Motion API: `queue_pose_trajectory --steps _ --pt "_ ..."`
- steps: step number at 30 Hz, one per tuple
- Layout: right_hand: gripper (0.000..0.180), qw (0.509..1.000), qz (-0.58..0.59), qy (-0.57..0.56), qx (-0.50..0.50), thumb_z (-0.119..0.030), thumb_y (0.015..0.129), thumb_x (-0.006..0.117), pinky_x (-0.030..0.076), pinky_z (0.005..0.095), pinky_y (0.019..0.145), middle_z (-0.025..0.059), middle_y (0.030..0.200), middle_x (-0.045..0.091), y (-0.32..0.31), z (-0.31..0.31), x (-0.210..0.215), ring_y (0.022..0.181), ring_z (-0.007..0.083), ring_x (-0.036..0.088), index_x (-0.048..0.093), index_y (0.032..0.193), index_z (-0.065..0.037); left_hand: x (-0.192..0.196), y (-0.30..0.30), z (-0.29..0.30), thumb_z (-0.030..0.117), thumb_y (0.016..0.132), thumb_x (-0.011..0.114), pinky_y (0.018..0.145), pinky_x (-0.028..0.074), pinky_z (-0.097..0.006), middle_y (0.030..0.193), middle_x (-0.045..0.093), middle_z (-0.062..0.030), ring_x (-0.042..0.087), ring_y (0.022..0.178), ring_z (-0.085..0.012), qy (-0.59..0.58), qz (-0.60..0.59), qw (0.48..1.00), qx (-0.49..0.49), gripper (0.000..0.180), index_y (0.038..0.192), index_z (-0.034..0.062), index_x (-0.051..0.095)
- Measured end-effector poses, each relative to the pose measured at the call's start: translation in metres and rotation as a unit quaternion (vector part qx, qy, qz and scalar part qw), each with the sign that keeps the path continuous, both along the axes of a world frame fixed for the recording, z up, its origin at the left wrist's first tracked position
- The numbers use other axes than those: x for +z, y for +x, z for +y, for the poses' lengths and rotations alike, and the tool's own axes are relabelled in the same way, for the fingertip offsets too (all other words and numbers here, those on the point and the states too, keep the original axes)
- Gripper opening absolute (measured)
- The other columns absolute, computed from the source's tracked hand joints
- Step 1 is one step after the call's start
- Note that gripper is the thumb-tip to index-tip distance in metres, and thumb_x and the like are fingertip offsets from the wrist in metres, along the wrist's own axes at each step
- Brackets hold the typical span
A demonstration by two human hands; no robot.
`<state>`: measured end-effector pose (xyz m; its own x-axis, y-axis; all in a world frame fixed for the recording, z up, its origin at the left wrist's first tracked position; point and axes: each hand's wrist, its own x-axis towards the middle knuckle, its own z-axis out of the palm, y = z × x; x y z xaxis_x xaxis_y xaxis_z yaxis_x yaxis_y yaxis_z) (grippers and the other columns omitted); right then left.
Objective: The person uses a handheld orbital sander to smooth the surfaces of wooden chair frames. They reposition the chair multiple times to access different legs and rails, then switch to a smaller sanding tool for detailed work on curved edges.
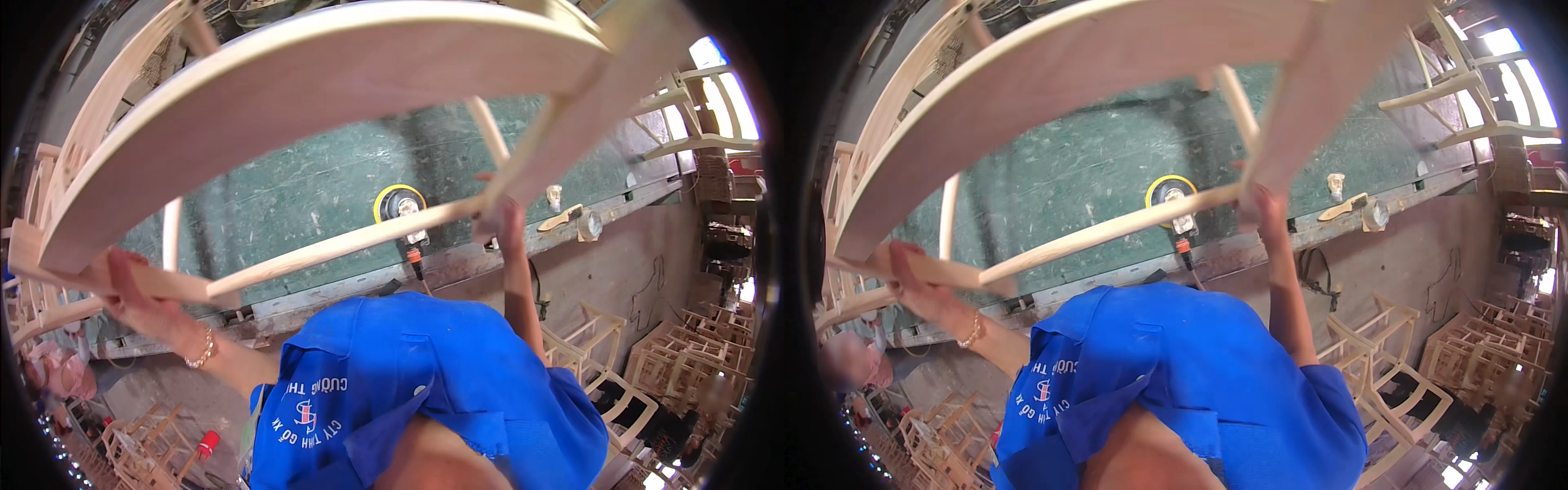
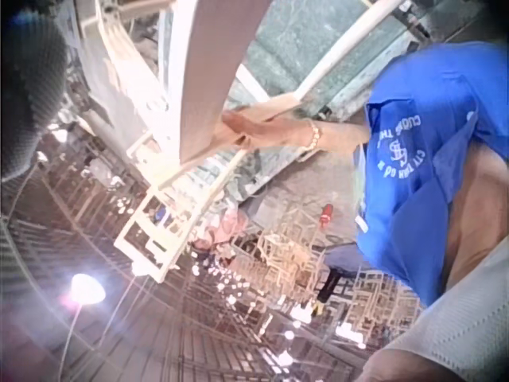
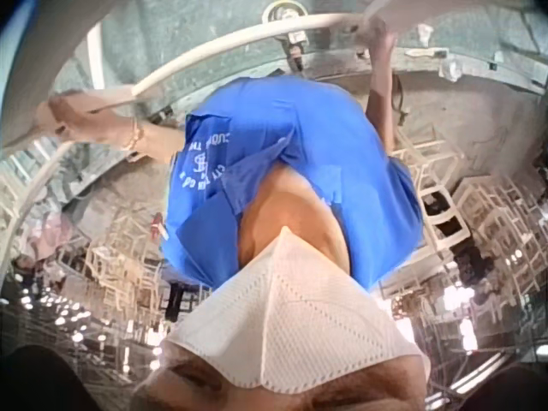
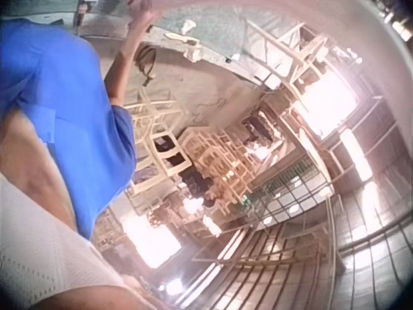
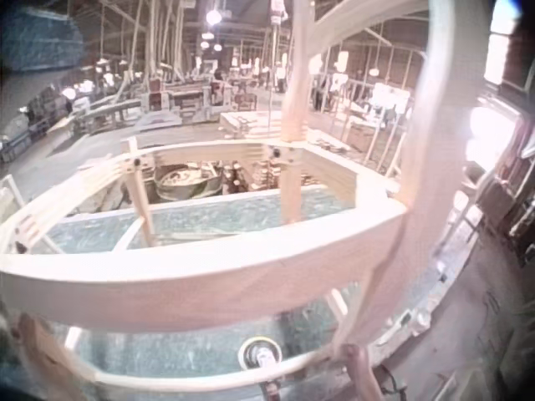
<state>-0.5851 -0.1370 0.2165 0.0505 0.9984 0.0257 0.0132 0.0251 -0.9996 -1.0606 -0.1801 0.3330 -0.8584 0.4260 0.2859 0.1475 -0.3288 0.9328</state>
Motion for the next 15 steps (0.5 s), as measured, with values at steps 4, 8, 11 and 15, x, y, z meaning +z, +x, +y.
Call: queue_pose_trajectory --steps 4,8,11,15 --pt "0.077 0.997 0.024 0.036 0.069 -0.062 0.081 0.061 0.049 0.0291 0.051 0.0108 0.076 0.062 -0.033 0.059 0.033 0.056 0.0163 0.060 0.058 0.116 0.006 0.027 -0.015 -0.011 0.025 0.084 0.075 0.067 0.045 -0.028 0.082 0.057 -0.0054 0.053 0.075 -0.0143 0.000 0.068 0.997 0.018 0.034 0.102 0.0011 0.060" --pt "0.087 0.999 -0.028 0.012 0.029 -0.073 0.077 0.056 0.048 0.0289 0.048 0.0104 0.069 0.059 -0.026 0.113 0.052 0.053 0.0163 0.057 0.059 0.113 0.006 0.056 0.037 0.019 0.022 0.091 0.068 0.072 0.050 -0.029 0.101 0.059 -0.0102 0.057 0.084 -0.0148 -0.053 0.233 0.970 0.040 0.066 0.143 0.0018 0.034" --pt "0.091 0.999 -0.043 0.013 0.008 -0.077 0.076 0.055 0.047 0.0286 0.047 0.0089 0.065 0.058 -0.017 0.132 0.059 0.052 0.0158 0.057 0.060 0.110 0.007 0.053 0.048 0.042 0.018 0.091 0.067 0.075 0.052 -0.030 0.107 0.060 -0.0130 0.059 0.089 -0.0166 0.044 0.218 0.975 0.026 0.062 0.142 0.0014 0.036" --pt "0.092 0.999 -0.040 0.007 0.035 -0.079 0.076 0.053 0.047 0.0282 0.048 0.0080 0.063 0.057 -0.033 0.134 0.059 0.051 0.0153 0.057 0.061 0.108 0.007 0.044 0.015 0.062 0.013 0.092 0.066 0.076 0.056 -0.029 0.111 0.061 -0.0185 0.063 0.092 -0.0202 0.008 0.247 0.967 0.063 0.055 0.137 -0.0020 0.039"
